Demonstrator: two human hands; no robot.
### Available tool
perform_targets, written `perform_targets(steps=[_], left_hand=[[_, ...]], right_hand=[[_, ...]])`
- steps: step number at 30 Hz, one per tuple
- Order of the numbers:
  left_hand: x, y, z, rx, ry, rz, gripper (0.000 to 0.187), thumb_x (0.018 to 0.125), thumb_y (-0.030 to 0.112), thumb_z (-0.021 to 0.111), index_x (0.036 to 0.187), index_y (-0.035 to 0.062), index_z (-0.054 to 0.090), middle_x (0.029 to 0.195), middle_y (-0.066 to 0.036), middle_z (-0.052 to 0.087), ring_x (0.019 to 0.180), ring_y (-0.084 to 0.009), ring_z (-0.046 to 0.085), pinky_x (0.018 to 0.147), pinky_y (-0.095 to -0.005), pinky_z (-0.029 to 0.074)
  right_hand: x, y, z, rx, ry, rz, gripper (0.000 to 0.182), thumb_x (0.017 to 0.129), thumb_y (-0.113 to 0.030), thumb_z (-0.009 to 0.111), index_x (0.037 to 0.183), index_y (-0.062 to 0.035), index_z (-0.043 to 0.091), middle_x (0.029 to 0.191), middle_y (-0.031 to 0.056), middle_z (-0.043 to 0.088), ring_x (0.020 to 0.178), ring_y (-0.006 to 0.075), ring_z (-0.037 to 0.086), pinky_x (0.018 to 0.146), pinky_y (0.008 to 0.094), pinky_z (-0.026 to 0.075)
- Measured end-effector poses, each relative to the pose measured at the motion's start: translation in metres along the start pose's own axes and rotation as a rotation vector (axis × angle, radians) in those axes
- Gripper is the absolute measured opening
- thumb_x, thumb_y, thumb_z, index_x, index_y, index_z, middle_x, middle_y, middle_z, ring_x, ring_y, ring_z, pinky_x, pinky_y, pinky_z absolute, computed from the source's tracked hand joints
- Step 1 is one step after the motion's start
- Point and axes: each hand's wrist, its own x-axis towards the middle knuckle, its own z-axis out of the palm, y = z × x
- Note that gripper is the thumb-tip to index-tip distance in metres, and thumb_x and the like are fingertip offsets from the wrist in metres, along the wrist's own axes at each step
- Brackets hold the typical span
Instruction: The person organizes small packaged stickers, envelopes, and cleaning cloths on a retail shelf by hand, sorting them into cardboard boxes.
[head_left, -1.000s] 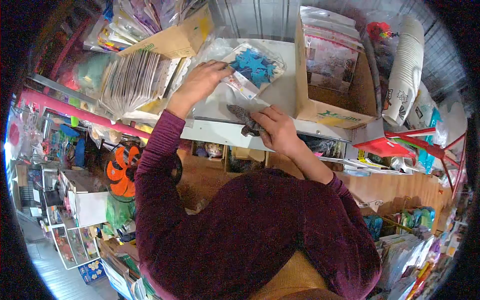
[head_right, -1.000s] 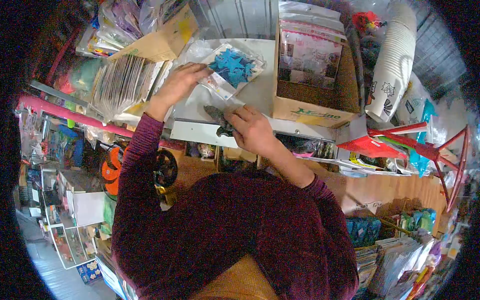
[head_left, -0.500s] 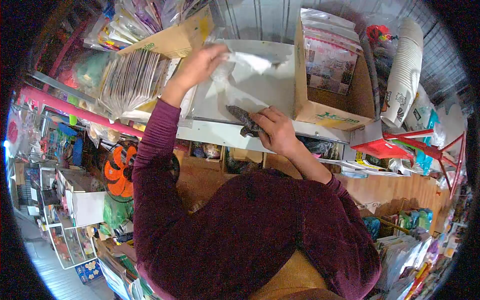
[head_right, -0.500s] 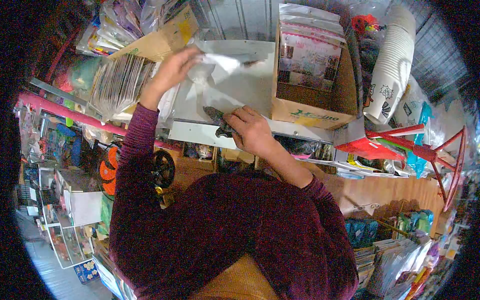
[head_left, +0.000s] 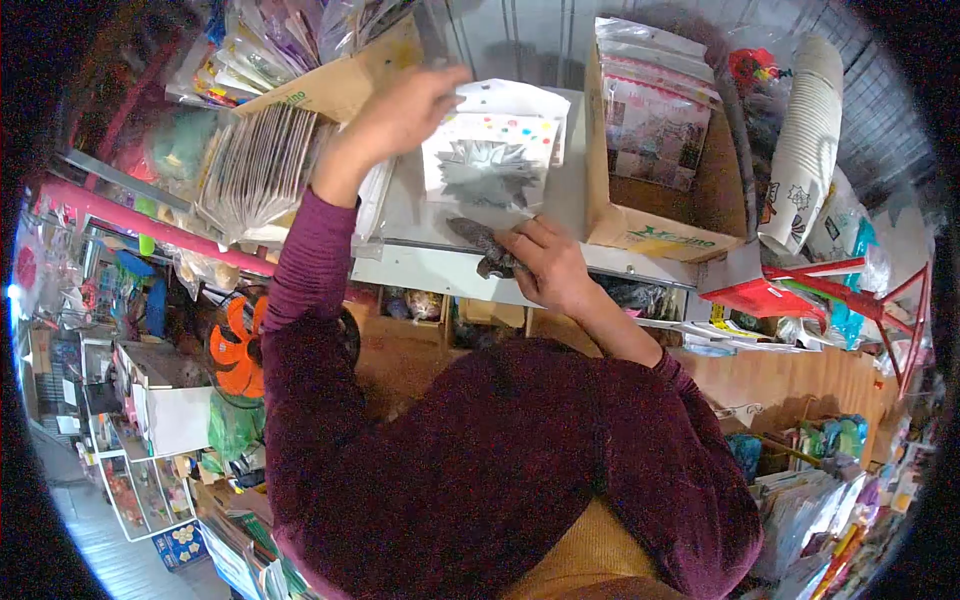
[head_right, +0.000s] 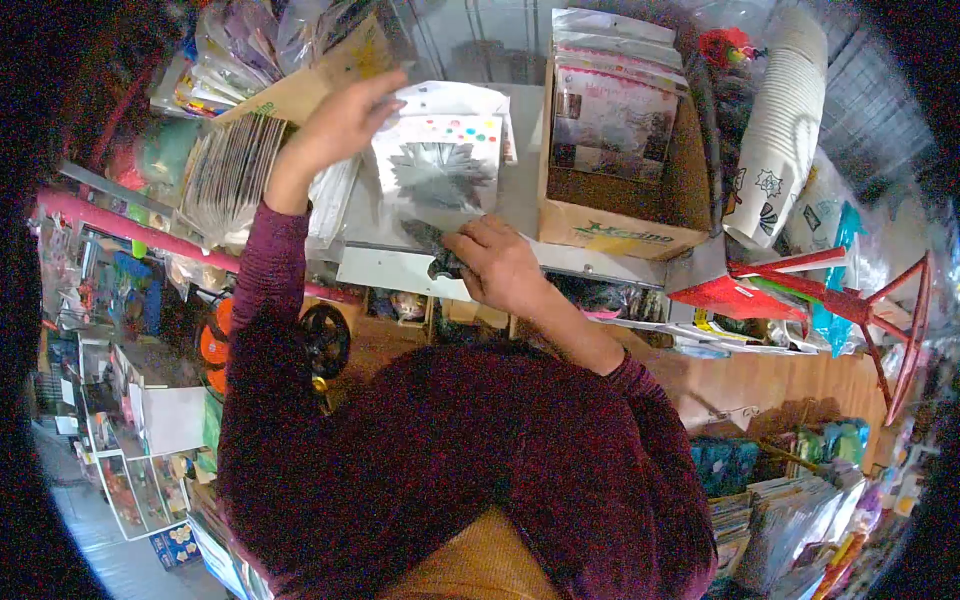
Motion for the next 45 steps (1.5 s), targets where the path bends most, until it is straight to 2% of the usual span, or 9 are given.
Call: perform_targets(steps=[4,8,10,16,19,25,34,41,45], left_hand=[[-0.003,0.004,-0.006,-0.071,-0.121,-0.105,0.03,0.081,0.017,0.059,0.107,0.0035,0.054,0.098,-0.021,0.059,0.091,-0.0389,0.055,0.074,-0.0424,0.045],[-0.002,0.015,-0.017,-0.052,-0.141,-0.068,0.037,0.077,0.021,0.065,0.108,0.0036,0.054,0.099,-0.02,0.059,0.092,-0.0377,0.056,0.076,-0.0424,0.045],[-0.001,0.02,-0.016,0.041,-0.201,-0.062,0.044,0.072,0.023,0.069,0.109,0.0043,0.055,0.099,-0.02,0.06,0.094,-0.0368,0.056,0.078,-0.0424,0.045],[0.014,0.044,-0.015,0.159,-0.304,-0.148,0.047,0.069,0.02,0.071,0.111,0.005,0.056,0.098,-0.021,0.06,0.097,-0.0359,0.055,0.08,-0.0433,0.044],[0.017,0.04,-0.007,0.133,-0.297,-0.096,0.042,0.069,0.018,0.07,0.107,0.0041,0.058,0.095,-0.021,0.061,0.094,-0.0366,0.056,0.079,-0.0437,0.044],[0.013,0.042,-0.005,0.043,-0.175,-0.08,0.028,0.07,0.016,0.069,0.094,0.0025,0.065,0.085,-0.021,0.063,0.081,-0.0373,0.06,0.073,-0.042,0.047],[0.008,0.039,-0.011,-0.002,-0.253,-0.102,0.024,0.072,0.019,0.068,0.088,0.0014,0.066,0.079,-0.02,0.062,0.076,-0.0352,0.06,0.068,-0.0403,0.047],[0.006,0.038,-0.011,-0.09,-0.231,-0.031,0.028,0.072,0.022,0.067,0.09,0.0006,0.064,0.081,-0.02,0.062,0.078,-0.0363,0.059,0.068,-0.0405,0.046],[0.009,0.04,-0.015,-0.05,-0.344,-0.074,0.029,0.073,0.021,0.067,0.092,0.0,0.063,0.082,-0.022,0.061,0.079,-0.037,0.059,0.069,-0.0407,0.045]], right_hand=[[-0.001,0.001,0.001,-0.001,0.025,-0.019,0.044,0.059,-0.004,0.066,0.102,-0.0042,0.056,0.09,0.0123,0.055,0.083,0.0318,0.054,0.076,0.0403,0.047],[-0.001,0.001,0.003,0.031,0.002,0.01,0.045,0.059,-0.004,0.066,0.103,-0.0045,0.056,0.09,0.0122,0.054,0.084,0.0315,0.054,0.077,0.0398,0.046],[0.0,0.0,0.001,-0.003,0.012,-0.015,0.046,0.059,-0.005,0.066,0.104,-0.0047,0.056,0.09,0.0124,0.054,0.084,0.0315,0.054,0.077,0.0395,0.047],[0.0,-0.001,-0.001,-0.008,-0.028,0.023,0.047,0.059,-0.006,0.066,0.104,-0.0045,0.056,0.092,0.0126,0.055,0.085,0.0318,0.055,0.078,0.0405,0.047],[0.0,-0.001,0.0,0.002,0.032,-0.012,0.049,0.056,-0.002,0.062,0.105,-0.0043,0.056,0.089,0.0124,0.055,0.079,0.0319,0.054,0.071,0.0401,0.047],[-0.003,0.002,0.004,0.012,0.048,-0.022,0.05,0.055,-0.001,0.063,0.104,-0.0052,0.056,0.091,0.012,0.054,0.082,0.0318,0.054,0.072,0.0399,0.047],[0.0,-0.002,-0.001,0.001,0.011,-0.009,0.051,0.054,-0.002,0.064,0.105,-0.0049,0.056,0.092,0.012,0.054,0.083,0.032,0.054,0.074,0.0398,0.047],[-0.001,-0.001,0.0,-0.006,0.016,-0.001,0.053,0.053,-0.002,0.065,0.105,-0.0051,0.055,0.091,0.0121,0.054,0.083,0.032,0.054,0.074,0.0401,0.047],[-0.002,0.0,0.001,-0.011,0.0,0.007,0.051,0.054,-0.003,0.064,0.105,-0.0053,0.055,0.092,0.0121,0.054,0.084,0.0322,0.054,0.074,0.0405,0.047]])
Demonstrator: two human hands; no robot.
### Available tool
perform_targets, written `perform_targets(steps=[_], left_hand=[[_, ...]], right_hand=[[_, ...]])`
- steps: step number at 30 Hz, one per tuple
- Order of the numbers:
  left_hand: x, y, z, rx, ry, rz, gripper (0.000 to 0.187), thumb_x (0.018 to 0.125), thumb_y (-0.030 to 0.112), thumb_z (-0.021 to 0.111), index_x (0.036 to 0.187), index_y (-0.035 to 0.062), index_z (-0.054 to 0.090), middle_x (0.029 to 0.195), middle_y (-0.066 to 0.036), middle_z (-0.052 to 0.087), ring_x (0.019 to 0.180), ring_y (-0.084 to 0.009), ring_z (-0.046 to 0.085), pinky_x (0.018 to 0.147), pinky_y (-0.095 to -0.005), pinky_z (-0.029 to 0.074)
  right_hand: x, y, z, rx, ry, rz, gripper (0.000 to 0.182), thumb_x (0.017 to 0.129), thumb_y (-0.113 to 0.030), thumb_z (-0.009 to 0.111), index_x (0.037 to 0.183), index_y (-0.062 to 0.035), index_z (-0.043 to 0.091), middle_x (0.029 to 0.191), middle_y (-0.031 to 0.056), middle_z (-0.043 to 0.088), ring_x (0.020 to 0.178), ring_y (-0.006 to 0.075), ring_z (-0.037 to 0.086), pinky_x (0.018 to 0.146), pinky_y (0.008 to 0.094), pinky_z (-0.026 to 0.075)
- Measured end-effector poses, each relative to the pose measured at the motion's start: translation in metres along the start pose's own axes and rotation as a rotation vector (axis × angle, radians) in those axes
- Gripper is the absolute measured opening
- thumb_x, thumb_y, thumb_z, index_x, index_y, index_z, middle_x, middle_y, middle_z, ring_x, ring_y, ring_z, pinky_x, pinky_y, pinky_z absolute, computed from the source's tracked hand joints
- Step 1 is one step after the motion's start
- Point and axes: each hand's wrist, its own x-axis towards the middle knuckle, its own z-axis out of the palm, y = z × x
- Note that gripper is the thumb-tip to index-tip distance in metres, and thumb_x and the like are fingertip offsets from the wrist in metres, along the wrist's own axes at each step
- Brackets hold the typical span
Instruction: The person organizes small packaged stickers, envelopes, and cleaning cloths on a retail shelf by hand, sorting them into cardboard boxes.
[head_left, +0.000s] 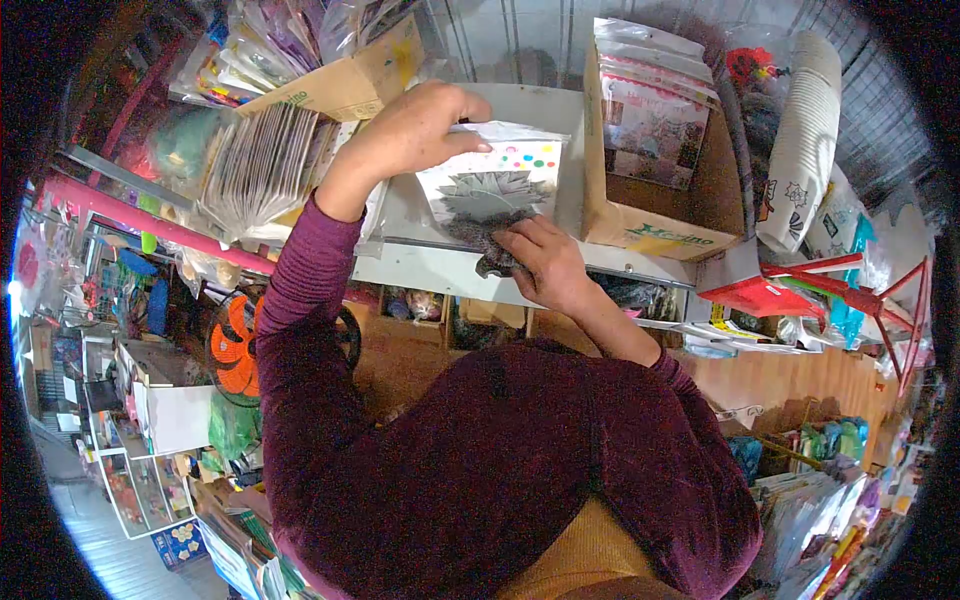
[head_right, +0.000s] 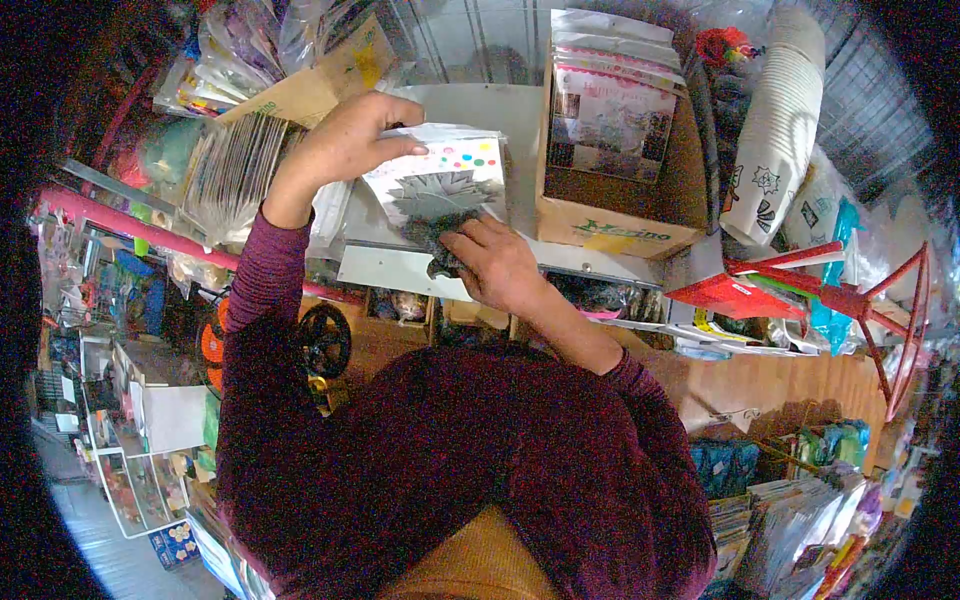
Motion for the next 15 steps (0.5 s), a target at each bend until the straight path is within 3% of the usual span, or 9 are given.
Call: perform_targets(steps=[2,5,8,10,11,13,15], left_hand=[[0.001,-0.001,0.001,0.024,-0.02,-0.017,0.029,0.073,0.02,0.066,0.093,-0.0001,0.062,0.082,-0.022,0.061,0.078,-0.0372,0.059,0.069,-0.0407,0.045],[0.0,-0.009,0.009,-0.054,0.103,0.001,0.027,0.074,0.018,0.065,0.094,-0.0005,0.062,0.082,-0.022,0.061,0.078,-0.0372,0.059,0.068,-0.0388,0.046],[0.0,-0.017,0.008,-0.217,0.242,0.058,0.026,0.077,0.017,0.064,0.096,-0.0006,0.062,0.08,-0.019,0.062,0.074,-0.0291,0.062,0.068,-0.0349,0.046],[-0.004,-0.021,0.002,-0.372,0.301,-0.073,0.024,0.08,0.013,0.063,0.099,-0.0016,0.061,0.083,-0.012,0.065,0.074,-0.0163,0.061,0.067,-0.0298,0.046],[-0.008,-0.022,0.001,-0.373,0.302,-0.076,0.024,0.08,0.013,0.063,0.099,-0.0016,0.061,0.083,-0.012,0.065,0.074,-0.0163,0.061,0.067,-0.0298,0.046],[-0.017,-0.022,0.003,-0.756,0.509,-0.203,0.023,0.083,0.01,0.061,0.101,-0.0034,0.06,0.087,-0.006,0.064,0.077,-0.0096,0.057,0.068,-0.026,0.046],[-0.028,-0.015,0.019,-0.834,0.617,-0.267,0.022,0.085,0.007,0.058,0.104,-0.0047,0.058,0.09,-0.006,0.064,0.077,-0.0101,0.058,0.069,-0.0242,0.046]], right_hand=[[0.0,-0.001,0.0,0.0,0.002,0.001,0.051,0.055,-0.003,0.064,0.105,-0.0055,0.055,0.092,0.0121,0.054,0.084,0.0321,0.053,0.074,0.0406,0.047],[0.002,-0.003,-0.003,-0.025,0.0,-0.007,0.044,0.061,-0.007,0.065,0.104,-0.0046,0.056,0.092,0.0125,0.053,0.088,0.0322,0.053,0.08,0.041,0.046],[0.0,-0.001,-0.002,-0.004,-0.053,0.036,0.045,0.06,-0.007,0.066,0.104,-0.0044,0.056,0.093,0.0128,0.054,0.087,0.0321,0.054,0.079,0.0412,0.046],[-0.002,0.001,0.001,0.018,0.017,-0.021,0.046,0.06,-0.007,0.065,0.105,-0.0042,0.056,0.093,0.0131,0.055,0.086,0.032,0.054,0.077,0.0411,0.047],[-0.002,0.002,0.001,0.02,0.014,-0.022,0.046,0.06,-0.007,0.065,0.105,-0.0042,0.056,0.093,0.0131,0.055,0.086,0.032,0.054,0.077,0.0411,0.047],[-0.003,0.003,0.002,0.035,0.065,-0.068,0.05,0.054,-0.005,0.061,0.104,-0.0036,0.056,0.093,0.0134,0.055,0.081,0.033,0.055,0.072,0.0406,0.048],[-0.004,0.003,0.002,0.04,0.083,-0.071,0.049,0.055,-0.005,0.06,0.103,-0.0028,0.057,0.092,0.0139,0.055,0.08,0.0333,0.055,0.071,0.0406,0.048]])
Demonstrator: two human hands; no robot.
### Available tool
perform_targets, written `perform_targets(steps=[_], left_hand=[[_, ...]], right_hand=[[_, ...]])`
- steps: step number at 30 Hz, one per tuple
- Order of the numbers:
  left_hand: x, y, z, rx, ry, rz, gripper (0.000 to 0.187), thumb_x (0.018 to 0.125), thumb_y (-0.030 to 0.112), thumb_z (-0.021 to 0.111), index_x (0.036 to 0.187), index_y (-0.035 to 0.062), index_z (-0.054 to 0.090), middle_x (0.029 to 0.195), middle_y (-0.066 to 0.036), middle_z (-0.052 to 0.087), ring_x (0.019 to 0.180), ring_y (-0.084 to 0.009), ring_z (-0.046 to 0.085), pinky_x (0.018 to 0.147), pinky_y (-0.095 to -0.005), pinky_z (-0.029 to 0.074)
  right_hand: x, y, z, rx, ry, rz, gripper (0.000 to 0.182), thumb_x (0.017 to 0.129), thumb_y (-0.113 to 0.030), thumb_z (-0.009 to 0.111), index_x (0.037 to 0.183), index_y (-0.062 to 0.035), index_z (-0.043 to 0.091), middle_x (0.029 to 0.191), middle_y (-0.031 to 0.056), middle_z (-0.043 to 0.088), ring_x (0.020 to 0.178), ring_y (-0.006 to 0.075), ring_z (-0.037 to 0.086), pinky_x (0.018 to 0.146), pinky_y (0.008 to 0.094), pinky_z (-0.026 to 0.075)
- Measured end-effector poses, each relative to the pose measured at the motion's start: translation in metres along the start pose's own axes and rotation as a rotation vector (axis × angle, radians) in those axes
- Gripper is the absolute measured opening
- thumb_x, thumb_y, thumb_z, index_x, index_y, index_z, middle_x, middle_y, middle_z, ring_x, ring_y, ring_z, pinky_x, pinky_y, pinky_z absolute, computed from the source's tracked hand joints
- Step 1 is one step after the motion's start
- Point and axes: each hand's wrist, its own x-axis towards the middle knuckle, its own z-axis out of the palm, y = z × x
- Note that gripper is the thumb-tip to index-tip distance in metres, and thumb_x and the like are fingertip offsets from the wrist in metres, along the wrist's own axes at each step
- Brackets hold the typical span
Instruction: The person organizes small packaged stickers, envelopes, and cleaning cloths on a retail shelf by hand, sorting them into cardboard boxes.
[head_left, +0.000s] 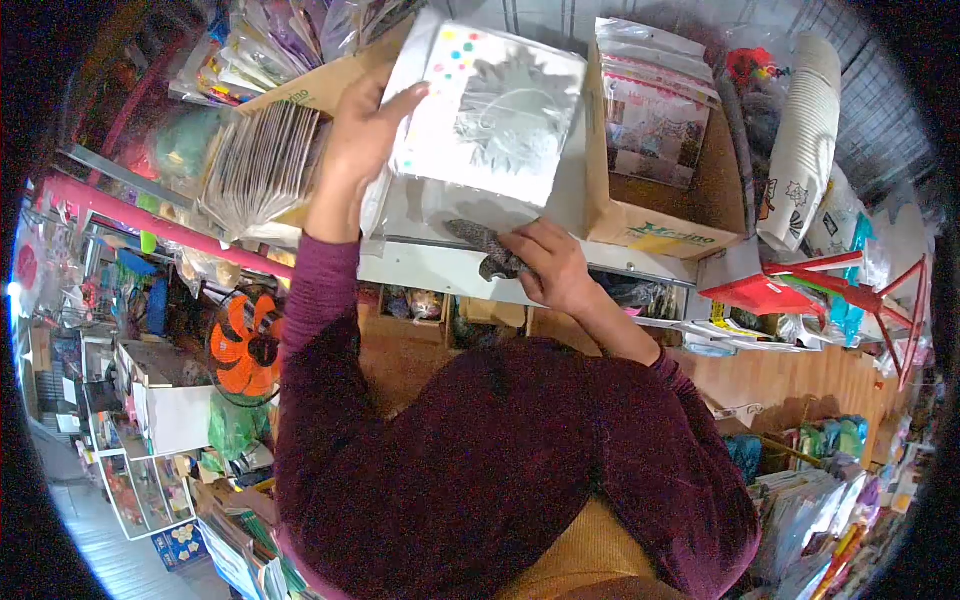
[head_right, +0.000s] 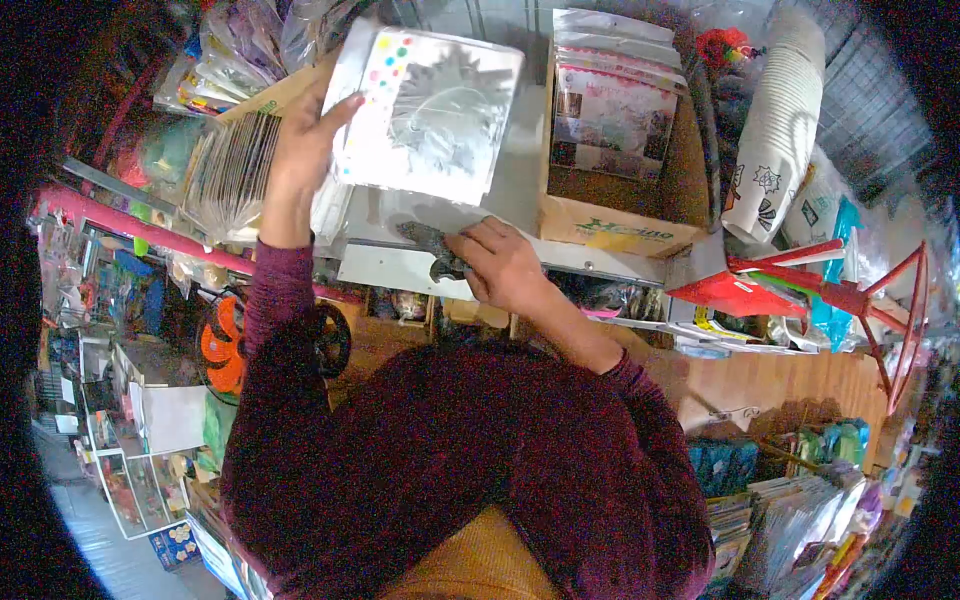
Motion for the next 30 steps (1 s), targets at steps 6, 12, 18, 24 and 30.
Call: perform_targets(steps=[6,12,18,24,30], left_hand=[[-0.061,-0.066,0.013,-0.241,0.321,-0.266,0.018,0.084,0.001,0.058,0.101,-0.0059,0.059,0.089,-0.009,0.064,0.076,-0.0103,0.058,0.069,-0.024,0.047],[-0.082,-0.081,0.004,-0.065,0.324,-0.32,0.017,0.081,0.002,0.058,0.094,-0.0082,0.059,0.084,-0.011,0.065,0.073,-0.0129,0.058,0.067,-0.0248,0.045],[-0.071,-0.096,0.001,0.156,0.17,-0.273,0.021,0.076,0.008,0.062,0.09,-0.0073,0.06,0.076,-0.022,0.063,0.071,-0.0247,0.062,0.065,-0.0334,0.045],[-0.063,-0.124,-0.001,0.145,0.029,-0.343,0.024,0.074,0.009,0.061,0.095,-0.0016,0.062,0.083,-0.024,0.062,0.078,-0.0363,0.062,0.069,-0.0385,0.046],[-0.063,-0.119,0.0,0.289,0.026,-0.299,0.026,0.072,0.007,0.055,0.096,-0.0025,0.06,0.085,-0.027,0.06,0.085,-0.0418,0.058,0.074,-0.0427,0.046]], right_hand=[[-0.004,0.001,0.002,0.081,0.098,0.022,0.044,0.058,-0.003,0.057,0.102,0.0003,0.057,0.091,0.0156,0.058,0.079,0.0327,0.056,0.071,0.0393,0.047],[0.027,-0.034,-0.017,0.163,0.21,0.068,0.036,0.062,-0.002,0.047,0.095,0.0086,0.058,0.092,0.0212,0.06,0.083,0.0343,0.059,0.075,0.0374,0.047],[0.104,-0.018,-0.012,-0.131,0.335,0.034,0.042,0.067,-0.003,0.052,0.109,-0.0001,0.055,0.107,0.0195,0.056,0.095,0.0355,0.054,0.084,0.0399,0.044],[0.105,0.032,0.061,-0.122,-0.263,0.315,0.048,0.08,-0.009,0.051,0.127,-0.0055,0.044,0.128,0.0157,0.047,0.122,0.0334,0.04,0.103,0.0409,0.03],[0.094,0.02,0.069,-0.45,-0.332,0.201,0.051,0.078,-0.012,0.056,0.127,-0.0035,0.044,0.131,0.015,0.045,0.123,0.03,0.04,0.104,0.0407,0.03]])
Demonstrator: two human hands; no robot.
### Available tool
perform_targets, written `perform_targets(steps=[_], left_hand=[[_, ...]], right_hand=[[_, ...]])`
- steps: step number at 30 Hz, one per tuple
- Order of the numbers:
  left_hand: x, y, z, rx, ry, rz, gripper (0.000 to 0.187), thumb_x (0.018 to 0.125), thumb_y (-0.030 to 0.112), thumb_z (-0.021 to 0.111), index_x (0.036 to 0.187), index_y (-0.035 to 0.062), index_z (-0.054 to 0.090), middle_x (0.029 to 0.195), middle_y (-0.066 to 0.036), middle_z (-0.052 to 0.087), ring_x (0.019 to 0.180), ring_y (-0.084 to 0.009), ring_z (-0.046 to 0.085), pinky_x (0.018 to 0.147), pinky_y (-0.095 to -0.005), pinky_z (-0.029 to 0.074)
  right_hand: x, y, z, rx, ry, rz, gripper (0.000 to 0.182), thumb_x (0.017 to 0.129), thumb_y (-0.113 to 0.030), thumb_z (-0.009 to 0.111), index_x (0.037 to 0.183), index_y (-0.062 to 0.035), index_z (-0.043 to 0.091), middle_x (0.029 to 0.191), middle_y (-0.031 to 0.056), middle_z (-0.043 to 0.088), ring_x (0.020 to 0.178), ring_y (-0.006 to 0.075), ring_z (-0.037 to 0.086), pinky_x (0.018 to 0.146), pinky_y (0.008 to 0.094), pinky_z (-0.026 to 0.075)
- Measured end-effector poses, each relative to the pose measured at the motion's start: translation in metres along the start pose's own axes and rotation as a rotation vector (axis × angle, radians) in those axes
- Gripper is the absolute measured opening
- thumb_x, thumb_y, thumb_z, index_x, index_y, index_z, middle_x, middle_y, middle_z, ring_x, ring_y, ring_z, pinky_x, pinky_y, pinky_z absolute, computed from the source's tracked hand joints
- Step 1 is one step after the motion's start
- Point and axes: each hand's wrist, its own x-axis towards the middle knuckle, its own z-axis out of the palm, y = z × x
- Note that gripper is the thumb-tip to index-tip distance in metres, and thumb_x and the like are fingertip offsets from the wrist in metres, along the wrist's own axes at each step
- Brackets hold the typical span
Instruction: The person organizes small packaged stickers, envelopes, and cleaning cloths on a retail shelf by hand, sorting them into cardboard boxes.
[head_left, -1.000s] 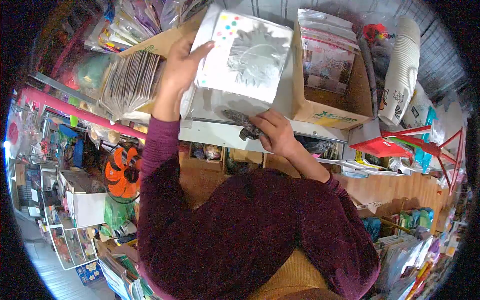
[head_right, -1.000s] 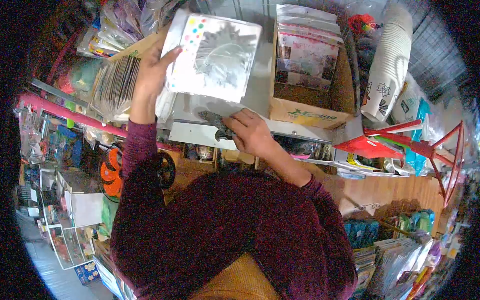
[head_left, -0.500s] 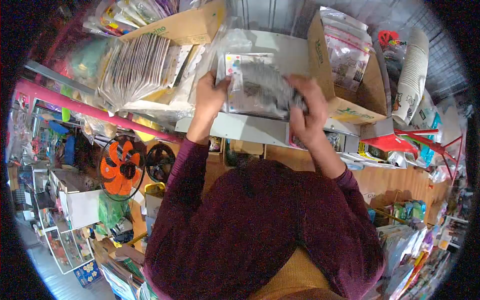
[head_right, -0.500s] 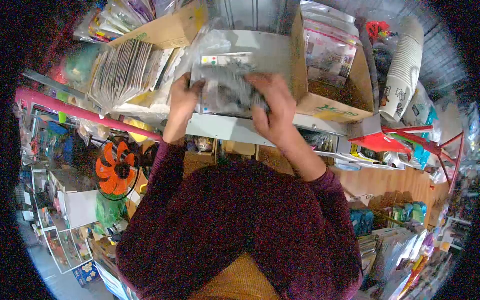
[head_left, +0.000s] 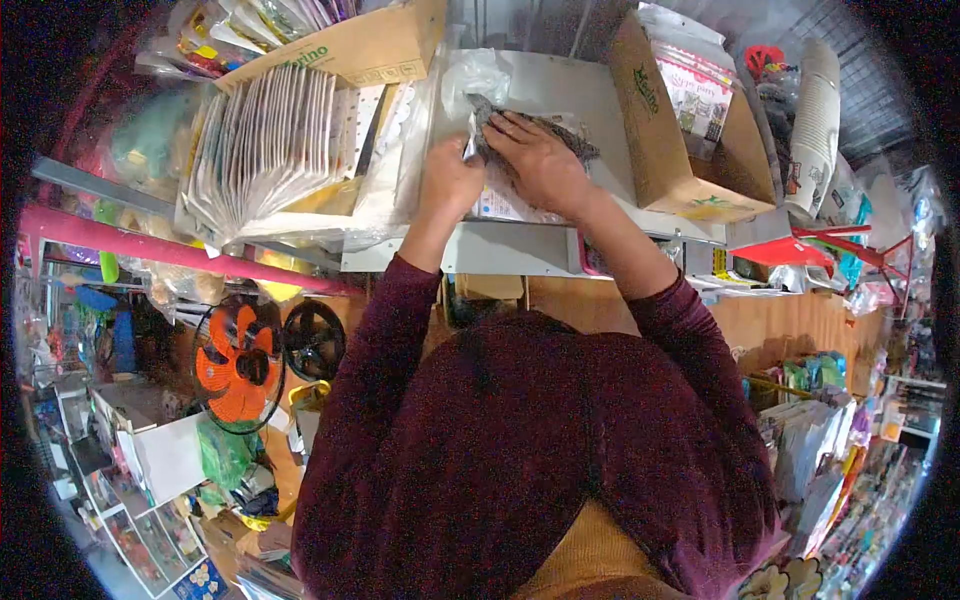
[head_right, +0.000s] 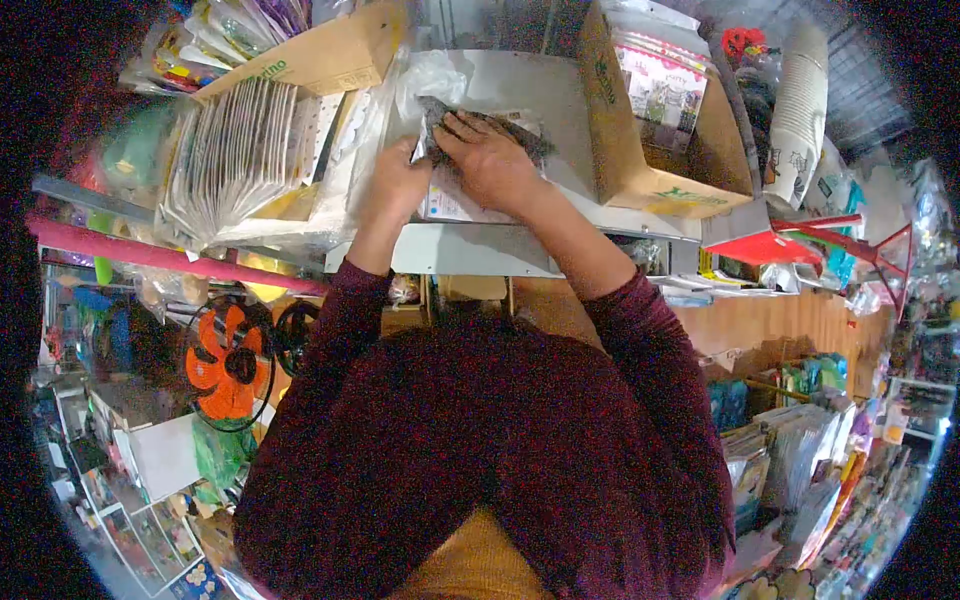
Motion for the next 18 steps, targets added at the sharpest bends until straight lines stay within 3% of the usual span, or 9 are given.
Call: perform_targets(steps=[4,7,11,13,18], left_hand=[[0.004,-0.008,0.008,-0.076,0.076,0.078,0.021,0.07,0.003,0.054,0.088,-0.0062,0.059,0.083,-0.029,0.059,0.084,-0.0425,0.058,0.075,-0.0426,0.046],[0.003,-0.003,0.003,-0.045,-0.014,0.009,0.022,0.072,0.003,0.054,0.092,-0.006,0.059,0.087,-0.028,0.06,0.087,-0.0418,0.058,0.078,-0.0416,0.046],[0.004,-0.008,0.006,-0.062,0.011,0.023,0.023,0.074,0.004,0.055,0.094,-0.0059,0.059,0.089,-0.027,0.06,0.089,-0.0406,0.059,0.079,-0.0408,0.046],[0.005,-0.011,0.01,-0.1,0.027,0.063,0.024,0.073,-0.001,0.052,0.095,-0.0059,0.06,0.083,-0.021,0.064,0.078,-0.0257,0.063,0.07,-0.0331,0.047],[0.0,0.001,0.002,-0.088,-0.022,0.029,0.022,0.077,0.003,0.057,0.096,-0.0074,0.059,0.084,-0.021,0.064,0.078,-0.0263,0.063,0.071,-0.0343,0.047]], right_hand=[[-0.004,-0.008,-0.008,0.001,0.008,-0.018,0.049,0.076,-0.009,0.057,0.123,-0.0017,0.048,0.128,0.0154,0.047,0.122,0.0306,0.042,0.102,0.0392,0.032],[-0.016,-0.015,-0.01,0.043,0.054,-0.009,0.046,0.074,-0.007,0.057,0.119,-0.001,0.052,0.127,0.0163,0.049,0.121,0.0304,0.043,0.101,0.0396,0.034],[-0.033,-0.027,-0.022,0.025,0.039,-0.018,0.048,0.07,-0.006,0.057,0.117,-0.0025,0.053,0.127,0.0144,0.049,0.121,0.029,0.044,0.101,0.0414,0.034],[-0.045,-0.032,-0.026,0.018,0.044,0.001,0.048,0.068,-0.005,0.057,0.116,-0.0038,0.054,0.126,0.0132,0.05,0.121,0.0282,0.044,0.101,0.0417,0.034],[-0.082,-0.04,-0.032,0.041,-0.029,-0.075,0.049,0.065,0.0,0.055,0.114,-0.0044,0.056,0.127,0.0128,0.049,0.122,0.0281,0.043,0.102,0.0421,0.035]])
